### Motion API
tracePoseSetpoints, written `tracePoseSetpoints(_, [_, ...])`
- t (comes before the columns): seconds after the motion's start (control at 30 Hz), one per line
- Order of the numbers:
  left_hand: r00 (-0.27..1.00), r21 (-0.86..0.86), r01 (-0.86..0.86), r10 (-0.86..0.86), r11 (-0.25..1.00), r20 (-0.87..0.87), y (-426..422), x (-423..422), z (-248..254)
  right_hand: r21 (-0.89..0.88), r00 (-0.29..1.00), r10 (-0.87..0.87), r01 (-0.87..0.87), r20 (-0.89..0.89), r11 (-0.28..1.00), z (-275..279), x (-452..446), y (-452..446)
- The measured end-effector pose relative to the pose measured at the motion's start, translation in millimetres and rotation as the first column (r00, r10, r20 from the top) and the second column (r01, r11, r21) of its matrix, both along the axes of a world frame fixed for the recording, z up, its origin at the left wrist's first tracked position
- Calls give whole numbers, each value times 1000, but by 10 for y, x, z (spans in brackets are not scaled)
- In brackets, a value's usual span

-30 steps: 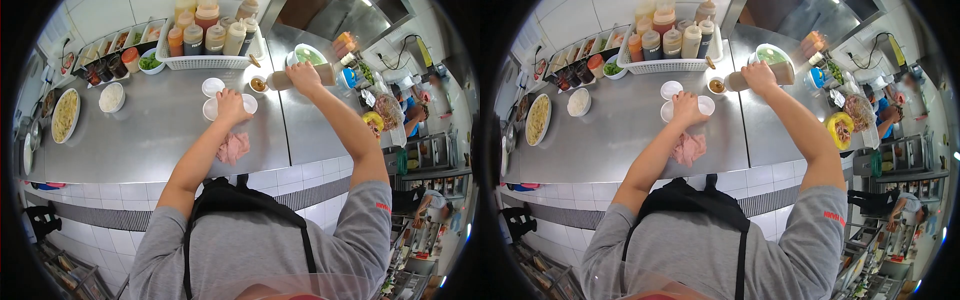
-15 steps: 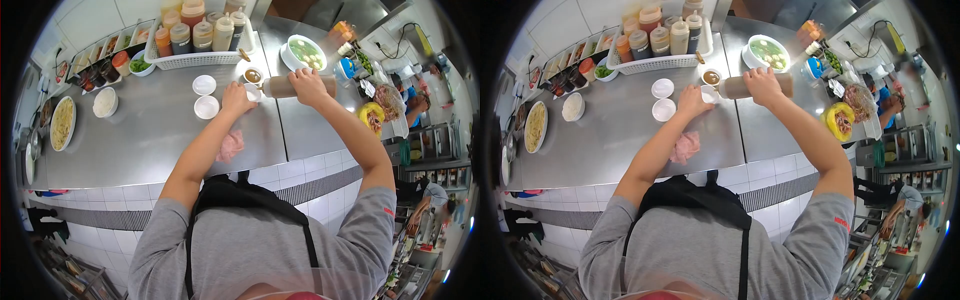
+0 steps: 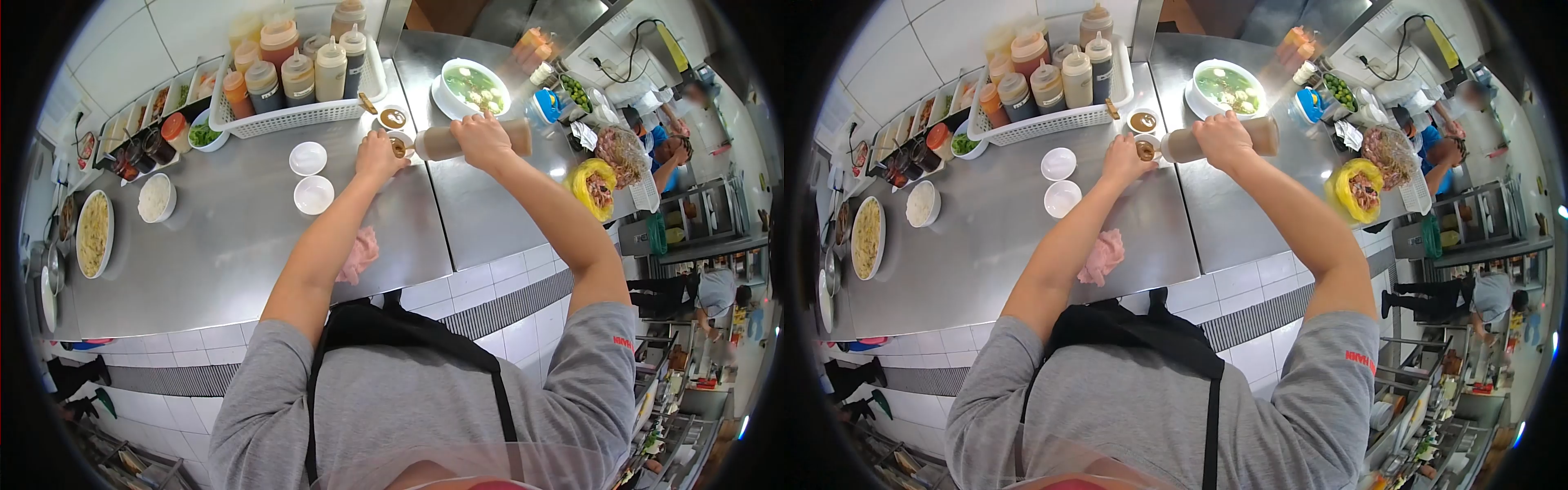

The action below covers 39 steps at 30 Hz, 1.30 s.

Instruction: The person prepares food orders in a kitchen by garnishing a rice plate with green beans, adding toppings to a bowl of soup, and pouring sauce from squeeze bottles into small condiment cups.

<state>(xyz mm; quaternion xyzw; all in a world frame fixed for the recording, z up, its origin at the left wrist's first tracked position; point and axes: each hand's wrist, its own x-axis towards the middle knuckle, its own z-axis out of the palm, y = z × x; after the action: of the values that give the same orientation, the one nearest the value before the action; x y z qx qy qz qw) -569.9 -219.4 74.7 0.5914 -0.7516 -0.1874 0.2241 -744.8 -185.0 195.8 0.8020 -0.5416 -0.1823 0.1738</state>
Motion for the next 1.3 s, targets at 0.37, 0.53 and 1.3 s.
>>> tracePoseSetpoints(0.37, [992,16,114,-115,993,49,214,387,118,335,779,-382,233,498,913,-144,-266,167])
tracePoseSetpoints(0.53, [972,-223,2,-55,975,-230,592,1009,362,313,179,-300,-46,937,949,23,-348,-181])
tracePoseSetpoints(1.3, [926,53,-275,279,960,-254,1237,2186,-1,-449,-189,469,138,863,883,1396,2222,-2017])
